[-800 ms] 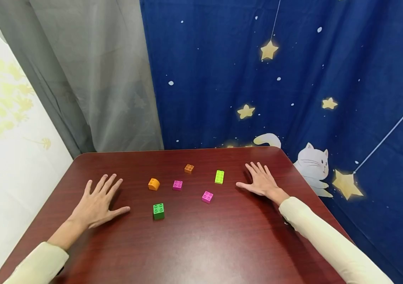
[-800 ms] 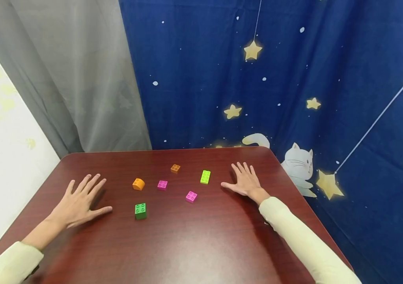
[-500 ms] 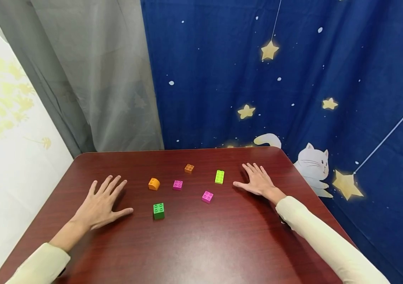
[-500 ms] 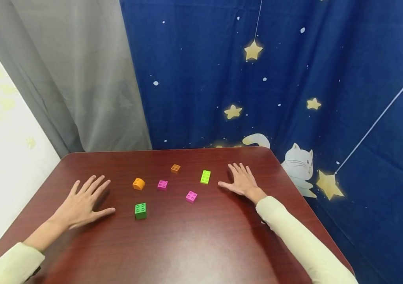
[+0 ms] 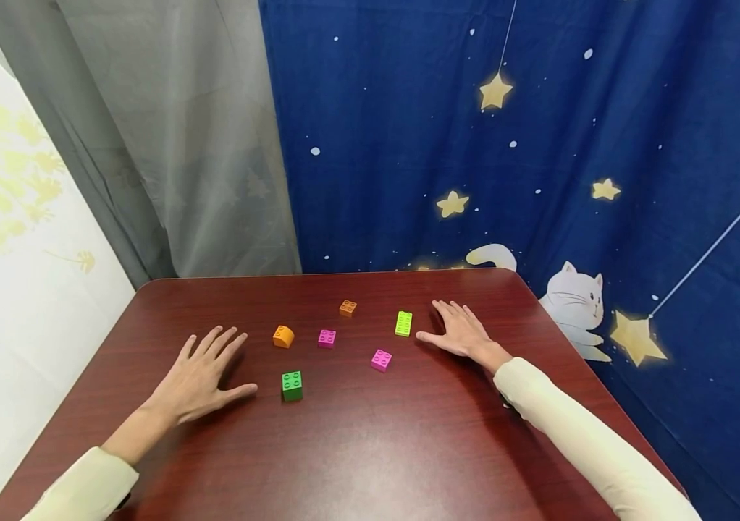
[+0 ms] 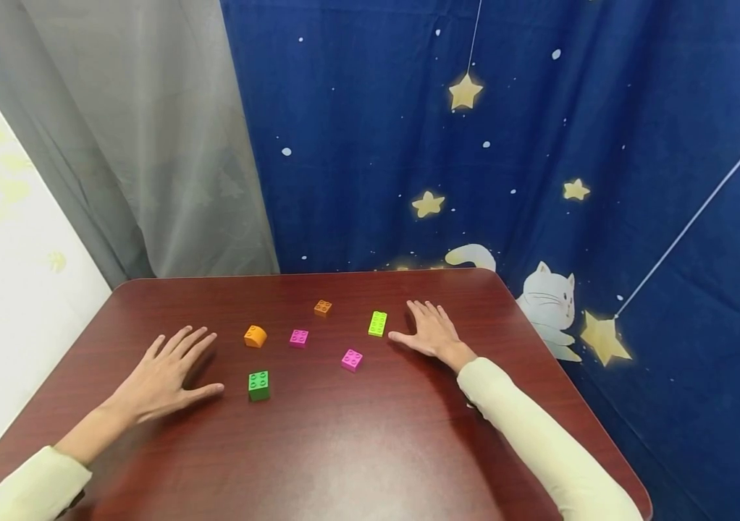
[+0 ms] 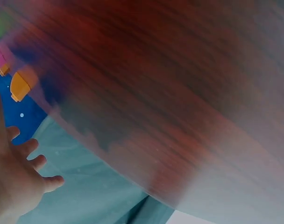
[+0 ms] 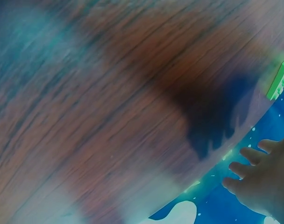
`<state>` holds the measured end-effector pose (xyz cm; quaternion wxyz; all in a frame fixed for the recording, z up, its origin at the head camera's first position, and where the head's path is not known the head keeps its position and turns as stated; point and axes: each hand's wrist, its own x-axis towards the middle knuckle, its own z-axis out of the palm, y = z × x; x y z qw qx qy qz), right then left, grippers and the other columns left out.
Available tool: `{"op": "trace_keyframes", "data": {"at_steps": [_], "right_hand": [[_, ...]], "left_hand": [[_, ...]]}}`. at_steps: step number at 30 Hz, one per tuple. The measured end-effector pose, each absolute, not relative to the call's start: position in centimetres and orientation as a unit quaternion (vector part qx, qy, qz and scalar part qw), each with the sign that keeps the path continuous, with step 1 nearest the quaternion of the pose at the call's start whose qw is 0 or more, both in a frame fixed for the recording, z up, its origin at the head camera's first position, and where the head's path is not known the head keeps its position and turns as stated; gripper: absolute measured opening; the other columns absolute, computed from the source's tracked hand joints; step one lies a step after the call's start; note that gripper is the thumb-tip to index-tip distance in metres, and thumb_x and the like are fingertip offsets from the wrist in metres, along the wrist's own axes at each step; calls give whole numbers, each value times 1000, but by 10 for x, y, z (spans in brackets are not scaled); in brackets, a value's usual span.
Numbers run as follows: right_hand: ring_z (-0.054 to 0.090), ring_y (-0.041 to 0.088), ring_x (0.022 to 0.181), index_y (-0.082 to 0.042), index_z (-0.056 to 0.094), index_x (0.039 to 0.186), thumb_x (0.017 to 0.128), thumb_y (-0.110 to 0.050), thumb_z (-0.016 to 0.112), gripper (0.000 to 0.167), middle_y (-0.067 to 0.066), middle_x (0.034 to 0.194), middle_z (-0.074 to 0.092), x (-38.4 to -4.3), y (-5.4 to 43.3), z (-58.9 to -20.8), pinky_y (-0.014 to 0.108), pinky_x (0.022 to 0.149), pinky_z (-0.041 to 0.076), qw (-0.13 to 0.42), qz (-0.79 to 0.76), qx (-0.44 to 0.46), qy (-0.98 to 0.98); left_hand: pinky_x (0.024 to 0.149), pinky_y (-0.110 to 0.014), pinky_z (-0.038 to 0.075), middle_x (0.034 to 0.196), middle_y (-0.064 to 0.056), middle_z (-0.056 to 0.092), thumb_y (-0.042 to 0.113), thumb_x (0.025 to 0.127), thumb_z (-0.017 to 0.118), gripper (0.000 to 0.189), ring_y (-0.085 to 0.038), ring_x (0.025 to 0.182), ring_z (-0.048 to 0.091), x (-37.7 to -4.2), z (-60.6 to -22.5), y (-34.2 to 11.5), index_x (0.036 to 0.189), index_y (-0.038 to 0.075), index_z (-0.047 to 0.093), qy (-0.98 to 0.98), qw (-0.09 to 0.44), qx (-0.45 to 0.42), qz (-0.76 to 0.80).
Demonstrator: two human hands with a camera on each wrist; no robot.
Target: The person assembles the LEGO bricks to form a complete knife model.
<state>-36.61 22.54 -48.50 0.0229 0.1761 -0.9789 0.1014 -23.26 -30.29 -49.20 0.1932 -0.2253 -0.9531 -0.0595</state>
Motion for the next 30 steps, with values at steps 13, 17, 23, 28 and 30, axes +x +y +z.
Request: {"op": "trace_keyframes", "data": {"at_steps": [13,17,23,28,30], "right_hand": [[33,39,151,-5,38,159,89,-76,59,102,17,161,43,-367,214,-491,57,123,21,14,118,171,-978],[35,39,150,-4,41,158,89,-74,61,101,18,159,44,-368,210,-492,57,122,23,17,121,173,-977],[38,38,149,-4,43,157,90,-73,62,98,18,157,47,-370,203,-494,54,122,25,22,130,178,-975],[41,37,146,-5,45,155,90,-72,64,96,17,155,50,-371,200,-496,56,119,30,30,137,180,-974],[43,36,145,-5,46,155,90,-71,64,95,17,155,50,-371,198,-497,56,118,32,31,138,180,-974]], "left_hand": [[114,-69,24,154,-18,48,75,86,67,96,-42,146,37,-232,-494,-288,154,10,49,-954,172,-228,-84],[114,-68,25,154,-17,50,75,85,68,95,-41,146,38,-232,-494,-284,153,10,51,-955,167,-232,-83],[113,-67,26,150,-16,54,72,84,71,92,-40,144,41,-233,-496,-276,149,9,55,-951,170,-244,-81],[113,-67,28,149,-13,56,75,85,68,93,-39,144,41,-234,-495,-268,149,9,56,-950,164,-252,-83],[113,-67,29,148,-12,57,75,85,68,92,-39,144,41,-234,-495,-265,149,10,56,-949,162,-255,-85]]}}
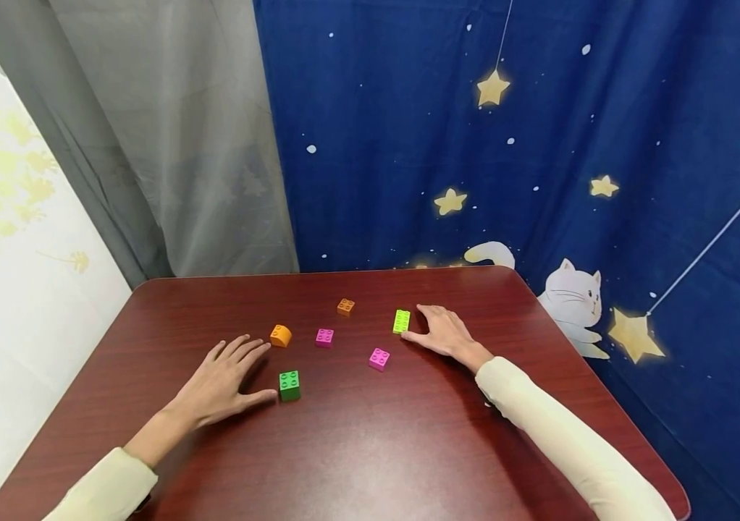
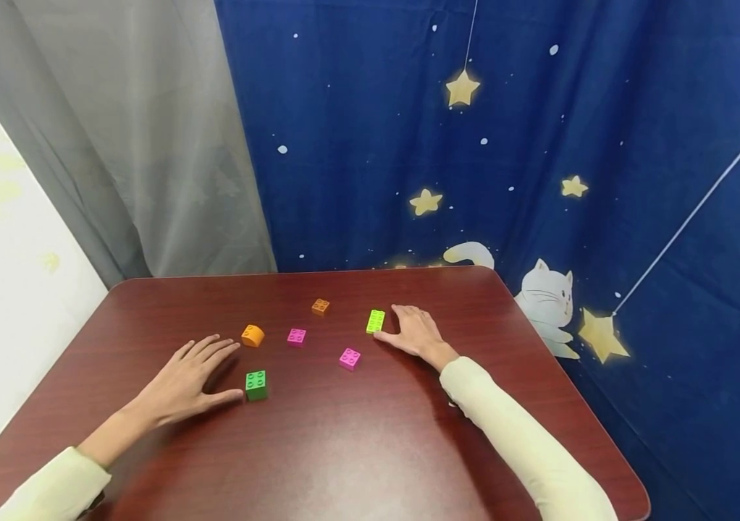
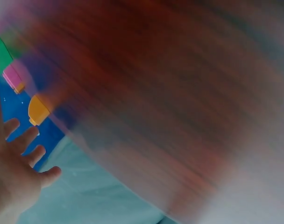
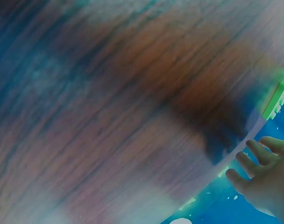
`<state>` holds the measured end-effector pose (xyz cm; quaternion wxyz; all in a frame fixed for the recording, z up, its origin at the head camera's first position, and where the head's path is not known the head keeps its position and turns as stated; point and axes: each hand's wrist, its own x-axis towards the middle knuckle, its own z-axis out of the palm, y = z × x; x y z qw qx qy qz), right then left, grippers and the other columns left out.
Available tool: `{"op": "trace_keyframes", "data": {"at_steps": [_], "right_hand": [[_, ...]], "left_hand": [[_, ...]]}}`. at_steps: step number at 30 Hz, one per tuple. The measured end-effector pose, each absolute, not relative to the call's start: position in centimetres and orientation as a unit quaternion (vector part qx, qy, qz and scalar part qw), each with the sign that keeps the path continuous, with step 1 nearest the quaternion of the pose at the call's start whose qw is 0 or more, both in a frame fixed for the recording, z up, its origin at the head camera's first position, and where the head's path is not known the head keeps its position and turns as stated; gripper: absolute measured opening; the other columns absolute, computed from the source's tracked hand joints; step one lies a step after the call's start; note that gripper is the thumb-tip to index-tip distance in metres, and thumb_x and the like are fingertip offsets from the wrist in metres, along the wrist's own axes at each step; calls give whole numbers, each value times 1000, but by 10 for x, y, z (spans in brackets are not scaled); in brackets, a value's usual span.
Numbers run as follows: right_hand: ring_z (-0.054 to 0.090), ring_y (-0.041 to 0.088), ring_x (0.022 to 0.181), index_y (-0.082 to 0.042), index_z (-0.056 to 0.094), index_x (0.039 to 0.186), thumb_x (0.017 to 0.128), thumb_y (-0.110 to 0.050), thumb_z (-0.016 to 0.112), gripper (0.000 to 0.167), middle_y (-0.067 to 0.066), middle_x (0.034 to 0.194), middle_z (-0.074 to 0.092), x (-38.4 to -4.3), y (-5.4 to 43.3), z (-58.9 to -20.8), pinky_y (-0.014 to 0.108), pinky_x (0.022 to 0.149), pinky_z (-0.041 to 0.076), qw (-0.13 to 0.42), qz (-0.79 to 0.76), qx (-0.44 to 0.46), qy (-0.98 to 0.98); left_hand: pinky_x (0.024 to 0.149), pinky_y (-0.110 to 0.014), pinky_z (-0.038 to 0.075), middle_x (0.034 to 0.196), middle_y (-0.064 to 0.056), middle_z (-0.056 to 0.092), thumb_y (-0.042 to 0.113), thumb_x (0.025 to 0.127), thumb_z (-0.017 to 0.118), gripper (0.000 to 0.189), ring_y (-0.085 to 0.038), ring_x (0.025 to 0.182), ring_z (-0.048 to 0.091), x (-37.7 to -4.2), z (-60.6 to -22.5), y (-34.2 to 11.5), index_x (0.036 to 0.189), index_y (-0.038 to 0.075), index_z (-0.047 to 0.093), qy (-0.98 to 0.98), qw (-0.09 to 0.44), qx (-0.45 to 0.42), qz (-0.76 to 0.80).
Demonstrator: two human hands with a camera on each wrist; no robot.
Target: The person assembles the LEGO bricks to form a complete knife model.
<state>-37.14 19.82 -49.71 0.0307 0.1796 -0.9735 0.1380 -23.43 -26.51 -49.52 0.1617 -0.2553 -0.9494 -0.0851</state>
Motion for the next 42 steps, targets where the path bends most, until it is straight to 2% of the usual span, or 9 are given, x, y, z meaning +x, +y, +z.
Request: {"op": "trace_keyframes", "data": {"at_steps": [10,15,23,29,34,37,42], "right_hand": [[48,36,140,-5,48,154,90,-73,62,95,18,151,53,-375,190,-500,56,113,39,37,130,179,-975],[49,35,139,-5,49,153,90,-73,63,94,18,150,54,-377,185,-501,55,112,39,39,131,178,-975],[51,35,133,-6,52,151,89,-73,64,92,17,147,56,-379,177,-500,53,110,42,45,132,167,-976],[53,33,129,-8,57,148,88,-71,68,88,15,142,59,-382,169,-501,48,108,45,51,146,154,-976],[54,32,123,-7,61,145,88,-64,73,82,15,138,61,-381,166,-499,47,104,48,55,164,154,-973],[55,31,121,-7,63,143,87,-61,76,79,15,134,62,-380,166,-499,47,101,49,59,173,154,-971],[56,31,118,-7,65,141,86,-60,78,78,15,130,63,-383,169,-502,46,100,49,57,189,158,-967]], "left_hand": [[113,-66,31,145,-11,60,75,85,69,90,-39,142,45,-234,-497,-251,146,10,59,-945,150,-276,-92],[112,-63,33,139,-9,65,71,82,75,86,-38,139,49,-233,-500,-246,141,10,63,-938,153,-294,-101],[111,-60,37,130,-3,69,70,81,77,76,-33,132,56,-229,-497,-235,133,15,70,-943,129,-277,-134],[107,-56,42,120,5,72,68,80,79,66,-29,126,60,-229,-496,-231,124,20,74,-944,123,-268,-149],[97,-52,49,109,11,72,62,78,85,56,-21,114,64,-232,-496,-229,115,21,77,-937,131,-275,-173],[92,-48,53,106,11,72,59,78,86,51,-16,107,65,-233,-496,-229,112,21,77,-934,128,-277,-187],[91,-43,55,109,8,71,57,80,86,49,-13,104,64,-235,-497,-232,112,21,76,-939,98,-255,-210]]}}
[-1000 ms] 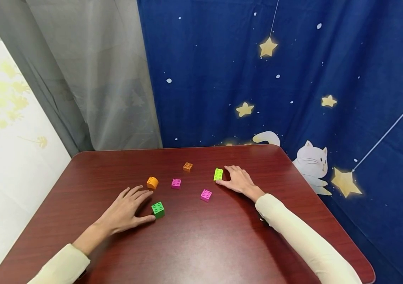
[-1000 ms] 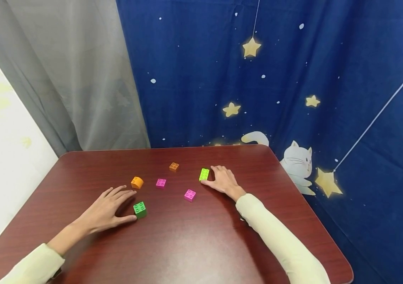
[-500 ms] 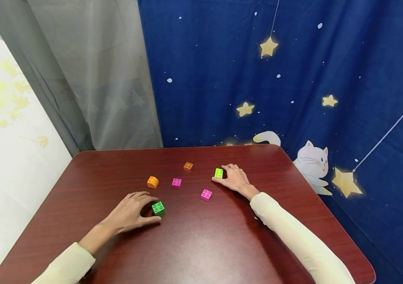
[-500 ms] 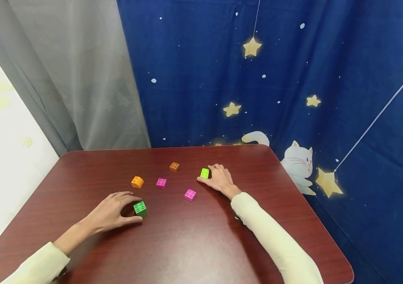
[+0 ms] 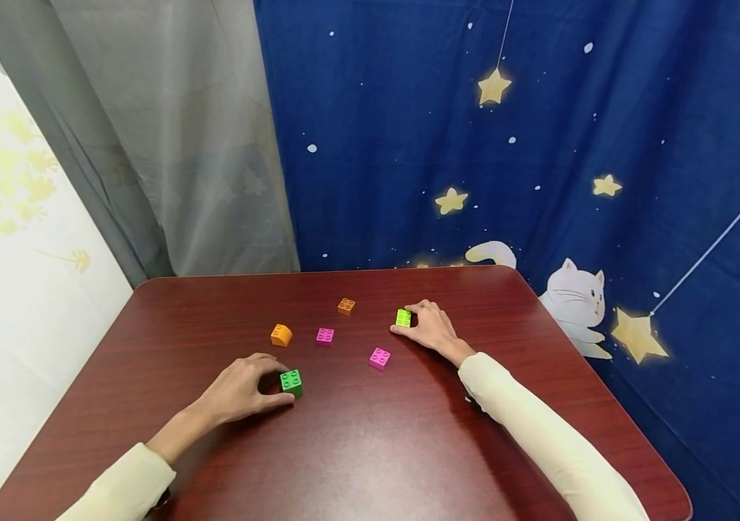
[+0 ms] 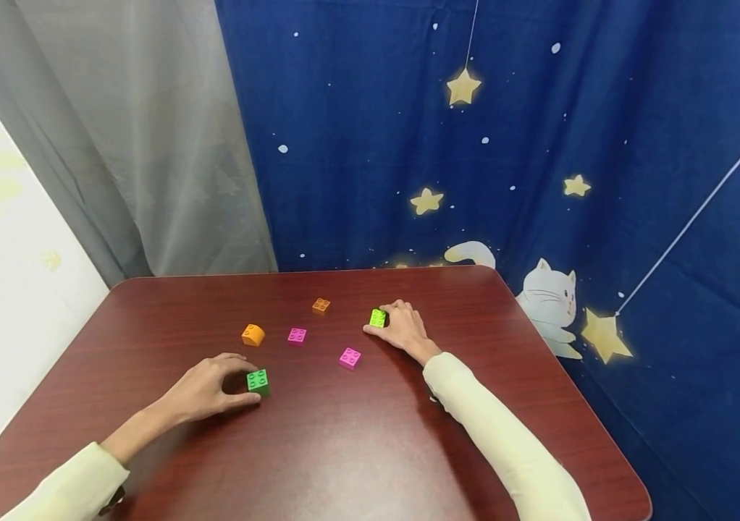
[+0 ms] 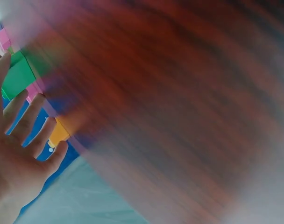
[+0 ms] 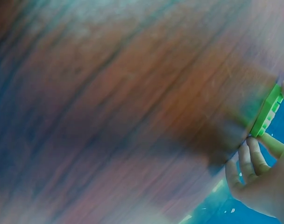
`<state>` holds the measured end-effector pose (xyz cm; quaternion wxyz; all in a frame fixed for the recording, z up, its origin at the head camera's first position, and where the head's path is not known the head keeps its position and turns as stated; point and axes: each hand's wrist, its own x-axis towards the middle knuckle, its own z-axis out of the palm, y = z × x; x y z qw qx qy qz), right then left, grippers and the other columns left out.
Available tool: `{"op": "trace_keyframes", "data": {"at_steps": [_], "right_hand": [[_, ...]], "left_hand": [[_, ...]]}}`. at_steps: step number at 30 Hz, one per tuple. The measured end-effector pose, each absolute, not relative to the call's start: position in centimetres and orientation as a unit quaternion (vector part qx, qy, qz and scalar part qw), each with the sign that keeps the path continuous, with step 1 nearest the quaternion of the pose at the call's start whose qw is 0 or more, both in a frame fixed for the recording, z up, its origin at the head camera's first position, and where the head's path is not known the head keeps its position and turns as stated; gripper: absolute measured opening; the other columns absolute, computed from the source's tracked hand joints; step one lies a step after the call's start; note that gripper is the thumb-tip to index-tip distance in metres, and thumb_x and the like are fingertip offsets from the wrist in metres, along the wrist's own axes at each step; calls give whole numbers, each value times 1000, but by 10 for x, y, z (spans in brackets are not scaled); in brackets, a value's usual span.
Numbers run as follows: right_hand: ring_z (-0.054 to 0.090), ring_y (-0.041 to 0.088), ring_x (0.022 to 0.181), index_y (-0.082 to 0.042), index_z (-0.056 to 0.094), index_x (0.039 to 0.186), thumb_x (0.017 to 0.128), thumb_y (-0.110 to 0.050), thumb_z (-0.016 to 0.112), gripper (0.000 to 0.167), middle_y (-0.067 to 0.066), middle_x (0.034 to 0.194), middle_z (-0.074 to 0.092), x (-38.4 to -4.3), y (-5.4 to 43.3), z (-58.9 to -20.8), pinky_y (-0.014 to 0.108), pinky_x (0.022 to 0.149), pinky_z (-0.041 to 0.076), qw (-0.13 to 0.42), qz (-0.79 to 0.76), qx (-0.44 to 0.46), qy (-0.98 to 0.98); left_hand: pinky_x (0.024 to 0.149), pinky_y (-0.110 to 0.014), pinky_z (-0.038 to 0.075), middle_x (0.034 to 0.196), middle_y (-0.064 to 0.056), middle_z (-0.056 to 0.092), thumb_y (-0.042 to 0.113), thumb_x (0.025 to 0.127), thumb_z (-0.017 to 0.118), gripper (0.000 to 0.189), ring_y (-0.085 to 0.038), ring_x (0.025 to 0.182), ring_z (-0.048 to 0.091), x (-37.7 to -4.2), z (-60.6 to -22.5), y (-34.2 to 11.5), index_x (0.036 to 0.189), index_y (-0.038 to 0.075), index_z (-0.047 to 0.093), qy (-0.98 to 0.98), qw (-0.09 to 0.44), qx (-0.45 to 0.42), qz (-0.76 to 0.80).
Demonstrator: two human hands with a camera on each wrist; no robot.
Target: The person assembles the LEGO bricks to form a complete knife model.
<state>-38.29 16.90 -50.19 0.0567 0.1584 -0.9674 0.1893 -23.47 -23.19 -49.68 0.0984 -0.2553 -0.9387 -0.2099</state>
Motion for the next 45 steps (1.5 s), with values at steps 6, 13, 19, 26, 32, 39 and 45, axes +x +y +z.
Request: {"op": "trace_keyframes", "data": {"at_steps": [6,13,19,26,32,39,45], "right_hand": [[56,32,119,-8,63,143,85,-56,81,77,15,132,64,-385,175,-503,48,102,48,43,216,170,-961],[55,34,126,-10,60,146,88,-45,82,72,14,142,63,-384,182,-498,49,107,44,16,248,198,-948],[58,34,119,-7,59,146,90,-33,83,67,15,140,64,-385,188,-498,50,103,45,-1,272,229,-935],[62,31,116,-3,59,145,93,-16,78,58,16,140,64,-387,192,-499,48,101,48,-3,280,264,-923],[61,32,119,-3,57,147,93,-7,73,56,17,142,63,-385,194,-496,49,103,47,-10,281,262,-923],[62,33,118,1,59,144,91,-19,81,61,20,137,64,-385,196,-494,49,102,48,-7,287,254,-924],[61,30,104,-1,67,136,89,-22,84,54,18,120,67,-385,198,-495,44,91,50,4,285,237,-929]], "left_hand": [[89,-44,56,112,4,70,52,81,86,47,-14,100,64,-234,-495,-236,114,20,75,-943,61,-221,-239],[88,-43,56,110,6,71,47,81,88,45,-14,100,65,-235,-493,-235,115,21,75,-944,43,-202,-256],[85,-40,57,107,10,72,46,82,88,44,-12,96,65,-237,-493,-234,116,21,75,-940,28,-198,-277],[86,-41,57,102,11,72,45,83,88,41,-10,95,67,-240,-493,-232,114,22,75,-933,15,-199,-298],[88,-41,55,102,11,70,45,82,88,43,-12,96,63,-241,-494,-232,115,20,75,-934,10,-190,-302],[88,-37,54,102,12,70,43,81,89,44,-11,96,62,-240,-497,-231,116,22,75,-933,13,-187,-308],[87,-38,54,101,11,71,43,83,88,42,-12,96,61,-240,-496,-229,116,20,75,-926,12,-192,-324]]}}
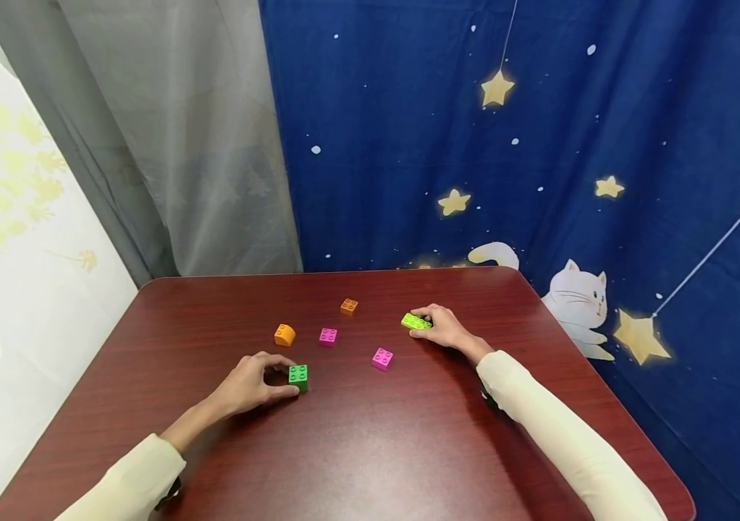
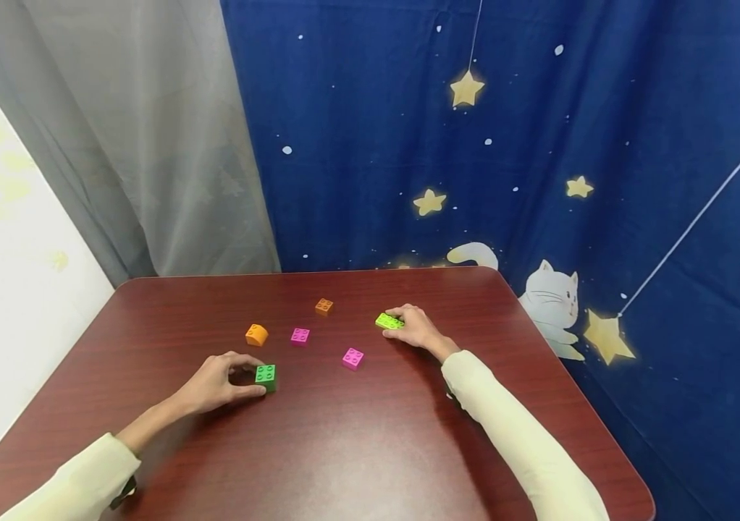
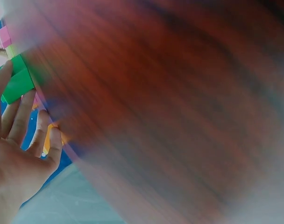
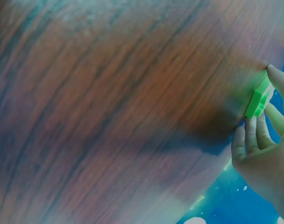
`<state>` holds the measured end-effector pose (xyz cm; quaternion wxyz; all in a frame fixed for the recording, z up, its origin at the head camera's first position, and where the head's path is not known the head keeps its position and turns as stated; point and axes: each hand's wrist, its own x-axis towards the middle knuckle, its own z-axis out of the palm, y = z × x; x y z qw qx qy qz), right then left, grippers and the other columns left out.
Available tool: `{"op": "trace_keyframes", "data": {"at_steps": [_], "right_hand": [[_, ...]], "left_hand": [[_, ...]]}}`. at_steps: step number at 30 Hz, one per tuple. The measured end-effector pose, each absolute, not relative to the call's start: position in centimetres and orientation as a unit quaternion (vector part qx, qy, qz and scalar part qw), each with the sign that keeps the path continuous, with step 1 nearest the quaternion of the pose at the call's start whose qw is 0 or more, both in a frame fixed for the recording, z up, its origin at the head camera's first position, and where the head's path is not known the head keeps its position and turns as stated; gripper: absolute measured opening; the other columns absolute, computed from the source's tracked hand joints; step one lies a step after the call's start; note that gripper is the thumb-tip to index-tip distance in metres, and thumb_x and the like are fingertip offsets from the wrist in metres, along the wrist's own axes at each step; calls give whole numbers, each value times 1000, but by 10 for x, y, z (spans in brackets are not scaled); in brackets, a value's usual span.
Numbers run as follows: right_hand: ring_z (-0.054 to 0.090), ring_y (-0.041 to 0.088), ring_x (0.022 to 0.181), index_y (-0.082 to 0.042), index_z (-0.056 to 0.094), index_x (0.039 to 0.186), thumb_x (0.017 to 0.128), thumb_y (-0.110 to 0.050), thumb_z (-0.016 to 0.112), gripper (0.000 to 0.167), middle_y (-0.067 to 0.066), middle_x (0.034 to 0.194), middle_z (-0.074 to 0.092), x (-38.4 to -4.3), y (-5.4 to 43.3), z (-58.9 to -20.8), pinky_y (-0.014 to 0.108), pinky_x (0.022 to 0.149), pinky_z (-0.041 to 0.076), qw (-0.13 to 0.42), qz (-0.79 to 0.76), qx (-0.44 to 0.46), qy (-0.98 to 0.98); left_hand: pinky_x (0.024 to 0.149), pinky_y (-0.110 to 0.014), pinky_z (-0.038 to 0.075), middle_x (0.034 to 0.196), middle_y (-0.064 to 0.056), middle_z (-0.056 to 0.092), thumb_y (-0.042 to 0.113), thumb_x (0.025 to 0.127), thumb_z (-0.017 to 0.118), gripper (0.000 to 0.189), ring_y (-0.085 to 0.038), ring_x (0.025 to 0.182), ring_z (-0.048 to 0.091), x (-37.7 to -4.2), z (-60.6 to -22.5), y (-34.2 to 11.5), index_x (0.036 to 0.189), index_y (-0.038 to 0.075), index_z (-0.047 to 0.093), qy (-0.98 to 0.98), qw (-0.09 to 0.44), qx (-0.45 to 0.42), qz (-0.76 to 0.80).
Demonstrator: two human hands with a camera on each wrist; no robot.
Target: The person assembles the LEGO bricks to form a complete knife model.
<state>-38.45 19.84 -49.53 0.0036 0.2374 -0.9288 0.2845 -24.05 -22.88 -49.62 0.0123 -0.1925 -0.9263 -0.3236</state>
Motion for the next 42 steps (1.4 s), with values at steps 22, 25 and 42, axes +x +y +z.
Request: {"op": "trace_keyframes", "data": {"at_steps": [22,25,42], "right_hand": [[60,24,86,-5,75,124,88,-21,85,41,10,98,67,-379,199,-489,29,74,45,-1,281,261,-924],[60,26,88,-6,75,124,88,-20,85,41,10,98,67,-378,196,-484,30,75,45,1,281,271,-921],[62,23,89,-9,77,120,87,-25,86,38,3,99,70,-365,162,-456,28,75,46,15,274,334,-902]], "left_hand": [[82,-37,52,95,9,73,35,82,90,35,-16,89,62,-239,-498,-223,109,16,77,-920,44,-195,-338],[82,-38,52,94,9,73,34,82,91,34,-15,89,62,-240,-499,-223,108,16,78,-920,51,-191,-338],[84,-41,51,97,4,73,37,82,90,39,-17,91,60,-242,-496,-224,111,13,79,-920,24,-185,-344]]}}
